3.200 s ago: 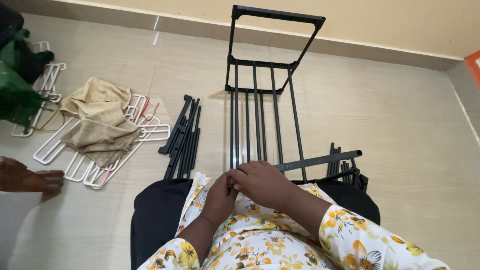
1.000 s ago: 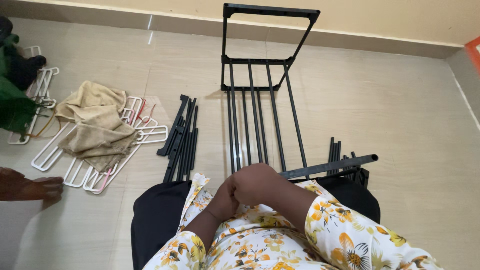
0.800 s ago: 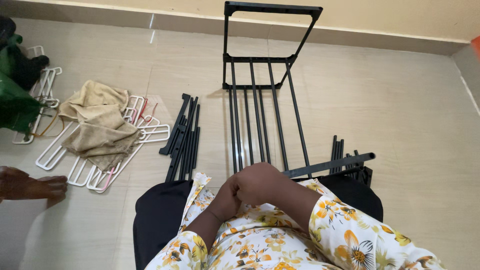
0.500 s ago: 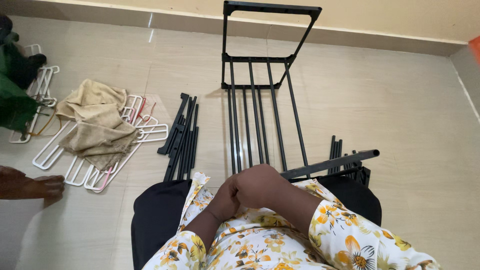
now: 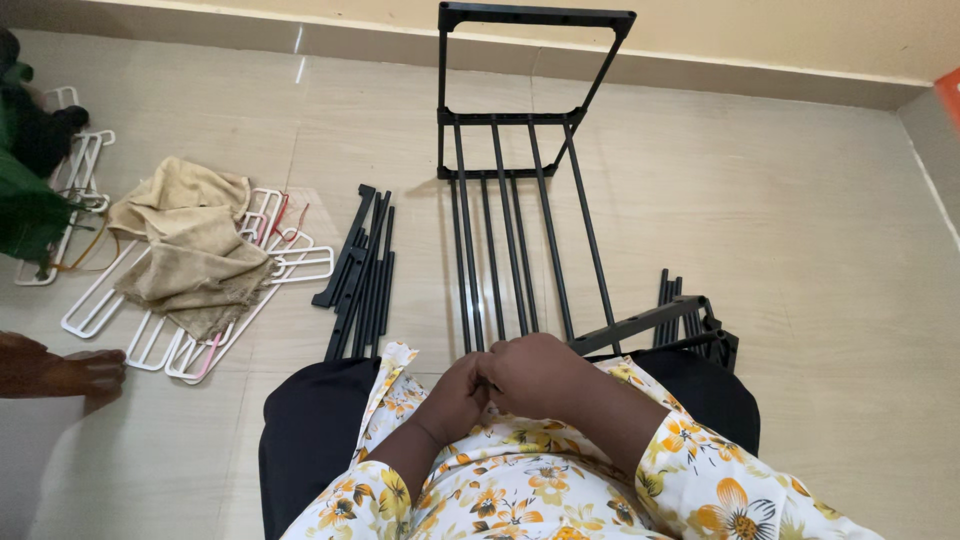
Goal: The person assembles a black metal drying rack by hand, inserting vertical and horizontal bars into the frame and connecting side panels. The person works on the floor, handling multiple bars and frame pieces to build the rack structure.
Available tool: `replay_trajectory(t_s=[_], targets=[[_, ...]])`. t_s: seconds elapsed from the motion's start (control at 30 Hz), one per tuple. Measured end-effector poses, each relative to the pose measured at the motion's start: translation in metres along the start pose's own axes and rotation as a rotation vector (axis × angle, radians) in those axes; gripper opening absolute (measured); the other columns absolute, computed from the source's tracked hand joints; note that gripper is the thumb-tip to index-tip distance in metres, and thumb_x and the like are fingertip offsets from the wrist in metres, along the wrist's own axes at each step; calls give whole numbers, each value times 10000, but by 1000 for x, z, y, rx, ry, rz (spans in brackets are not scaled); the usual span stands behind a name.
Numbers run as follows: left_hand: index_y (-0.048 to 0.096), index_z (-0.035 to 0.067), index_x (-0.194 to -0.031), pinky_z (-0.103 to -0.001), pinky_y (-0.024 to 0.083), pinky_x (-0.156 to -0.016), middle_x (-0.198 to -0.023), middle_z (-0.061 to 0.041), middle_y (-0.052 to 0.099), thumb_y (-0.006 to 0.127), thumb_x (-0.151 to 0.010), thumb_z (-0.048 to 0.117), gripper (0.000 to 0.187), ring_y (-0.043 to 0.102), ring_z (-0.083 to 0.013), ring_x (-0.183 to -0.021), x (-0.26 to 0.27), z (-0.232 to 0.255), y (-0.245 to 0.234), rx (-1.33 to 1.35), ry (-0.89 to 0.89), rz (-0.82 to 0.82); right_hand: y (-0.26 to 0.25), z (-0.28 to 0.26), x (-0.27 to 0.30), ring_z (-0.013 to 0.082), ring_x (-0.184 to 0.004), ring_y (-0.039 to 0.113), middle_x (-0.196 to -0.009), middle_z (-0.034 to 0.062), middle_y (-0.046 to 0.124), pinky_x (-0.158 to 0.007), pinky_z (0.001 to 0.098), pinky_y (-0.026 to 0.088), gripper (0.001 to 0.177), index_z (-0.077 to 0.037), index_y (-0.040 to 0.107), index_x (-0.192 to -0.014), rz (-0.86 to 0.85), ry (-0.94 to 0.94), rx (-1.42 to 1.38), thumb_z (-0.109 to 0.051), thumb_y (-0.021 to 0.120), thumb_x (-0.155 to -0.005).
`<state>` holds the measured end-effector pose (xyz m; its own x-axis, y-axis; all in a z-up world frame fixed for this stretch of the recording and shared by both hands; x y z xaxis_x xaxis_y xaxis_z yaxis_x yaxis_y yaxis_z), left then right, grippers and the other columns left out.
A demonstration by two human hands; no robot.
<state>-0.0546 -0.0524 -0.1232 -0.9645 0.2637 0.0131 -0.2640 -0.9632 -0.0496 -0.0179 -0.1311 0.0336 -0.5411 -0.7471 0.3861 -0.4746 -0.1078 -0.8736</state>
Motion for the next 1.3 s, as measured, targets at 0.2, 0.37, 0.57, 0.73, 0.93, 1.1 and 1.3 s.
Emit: replay_trajectory(t_s=[0.2,0.37,0.57,0.73,0.93,1.1,1.3], targets=[[581,20,-1012,-369,524,-817,-907,-132,609,628,-1048,286,272,584,-232,-851,0,1,-15,-161,-139,124,-49,17,20,289,-1033,682,-1066,62,727,-931,474,472,352,-154,682,-1172,257,-114,-14,-207,702,-824],[596,60,-1034,-381,513,-795,-929,-125,623,611,-1015,307,249,615,-241,-838,3,-3,-20,-228,-165,146,-51,52,41,305,-1133,652,-1168,47,723,-944,432,500,349,-178,661,-1263,322,49,-65,-293,679,-934],[622,73,-1045,-391,520,-818,-982,-132,642,612,-996,281,215,642,-281,-875,3,-5,-24,-317,-226,159,-21,123,83,299,-1004,696,-1211,65,678,-834,412,554,457,-197,620,-1280,415,582,-260,-451,706,-909],[630,81,-1049,-390,528,-843,-995,-132,668,611,-992,286,213,663,-274,-896,4,-6,-25,-306,-284,171,-2,173,126,232,-824,662,-971,127,714,-756,369,545,445,-88,612,-1255,952,538,-764,-401,702,-952],[621,84,-1058,-394,530,-848,-1005,-135,678,594,-1001,287,212,672,-282,-911,5,-6,-27,-313,-311,169,2,211,163,273,-934,652,-1126,180,658,-803,393,530,370,-40,623,-1272,1111,638,-426,-245,675,-969],[622,88,-1070,-391,530,-863,-1014,-139,687,586,-1006,296,221,684,-283,-937,7,-5,-28,-338,-328,187,26,229,147,341,-973,671,-1178,191,654,-859,425,529,383,-75,618,-1297,870,765,-405,-209,644,-939],[612,93,-1091,-406,523,-860,-1050,-141,680,567,-1014,315,238,680,-292,-953,7,-3,-29,-346,-345,177,48,243,109,365,-1135,654,-1271,145,661,-953,456,530,346,-134,668,-1256,612,730,-203,-124,589,-919]])
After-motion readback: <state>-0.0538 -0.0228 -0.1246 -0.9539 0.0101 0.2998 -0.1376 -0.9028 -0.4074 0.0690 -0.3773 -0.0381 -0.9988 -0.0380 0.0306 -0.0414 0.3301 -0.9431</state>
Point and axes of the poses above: each hand's wrist, its own x-axis away from the middle knuckle, its own y-axis out of the palm, z = x × y, the point moved 6 cm from there along -x, towards the middle knuckle
